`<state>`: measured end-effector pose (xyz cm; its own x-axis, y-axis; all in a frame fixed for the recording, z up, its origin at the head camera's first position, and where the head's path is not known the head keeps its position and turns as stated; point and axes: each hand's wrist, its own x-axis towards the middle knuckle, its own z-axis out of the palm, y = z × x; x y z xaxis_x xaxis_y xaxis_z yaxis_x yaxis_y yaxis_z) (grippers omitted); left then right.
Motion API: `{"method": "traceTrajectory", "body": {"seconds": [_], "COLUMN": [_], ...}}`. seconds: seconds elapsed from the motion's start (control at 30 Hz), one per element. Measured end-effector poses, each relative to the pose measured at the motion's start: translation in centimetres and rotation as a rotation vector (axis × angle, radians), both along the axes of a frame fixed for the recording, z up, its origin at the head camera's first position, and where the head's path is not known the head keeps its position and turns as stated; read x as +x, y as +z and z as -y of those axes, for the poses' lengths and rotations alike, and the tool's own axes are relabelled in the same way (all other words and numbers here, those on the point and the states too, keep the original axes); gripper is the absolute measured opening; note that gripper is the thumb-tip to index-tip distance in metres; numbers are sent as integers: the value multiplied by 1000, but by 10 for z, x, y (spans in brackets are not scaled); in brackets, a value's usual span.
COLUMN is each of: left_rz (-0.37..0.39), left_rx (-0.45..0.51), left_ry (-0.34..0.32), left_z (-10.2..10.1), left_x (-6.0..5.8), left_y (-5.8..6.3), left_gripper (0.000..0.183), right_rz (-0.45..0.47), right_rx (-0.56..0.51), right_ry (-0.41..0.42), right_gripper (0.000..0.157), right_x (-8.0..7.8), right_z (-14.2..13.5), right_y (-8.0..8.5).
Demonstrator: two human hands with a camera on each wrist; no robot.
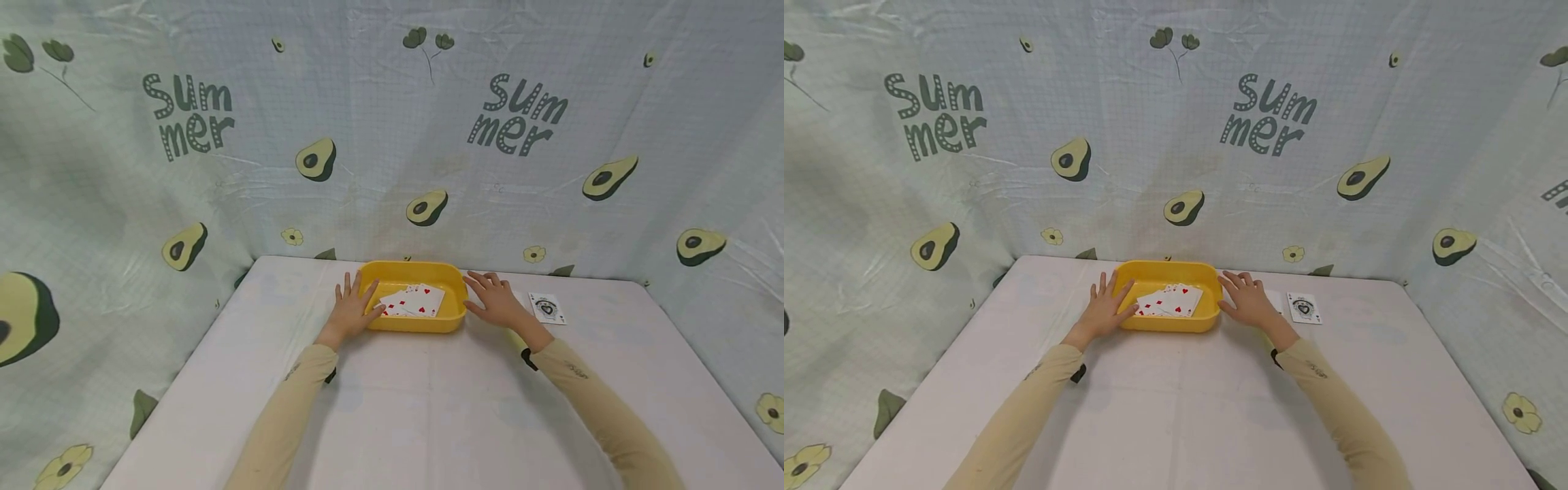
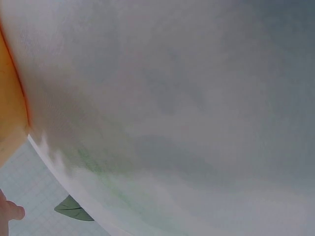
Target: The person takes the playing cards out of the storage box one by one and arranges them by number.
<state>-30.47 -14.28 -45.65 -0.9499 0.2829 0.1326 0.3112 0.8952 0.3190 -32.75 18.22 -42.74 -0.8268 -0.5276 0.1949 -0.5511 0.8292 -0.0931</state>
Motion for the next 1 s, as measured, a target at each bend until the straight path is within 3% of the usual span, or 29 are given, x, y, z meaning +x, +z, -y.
{"method": "traceTrajectory", "body": {"seconds": [0.4,0.6,1.0], "left_rz": [34,4,-19], "left_rx": [17,21,1], "left_ry": [11,6,13], "left_z": [1,1,1], "left_x": [2,2,0], "left_y": [-1,-1,-3], "left_gripper": [65,64,63], "right_rz": [57,83,236], "right_rx": [-6,-14,103], "right_ry": [56,79,10], "right_gripper": [57,60,71], "right_x": [-6,-11,-27], "right_z": [35,52,77], "right_y": [-5,-3,-13]}}
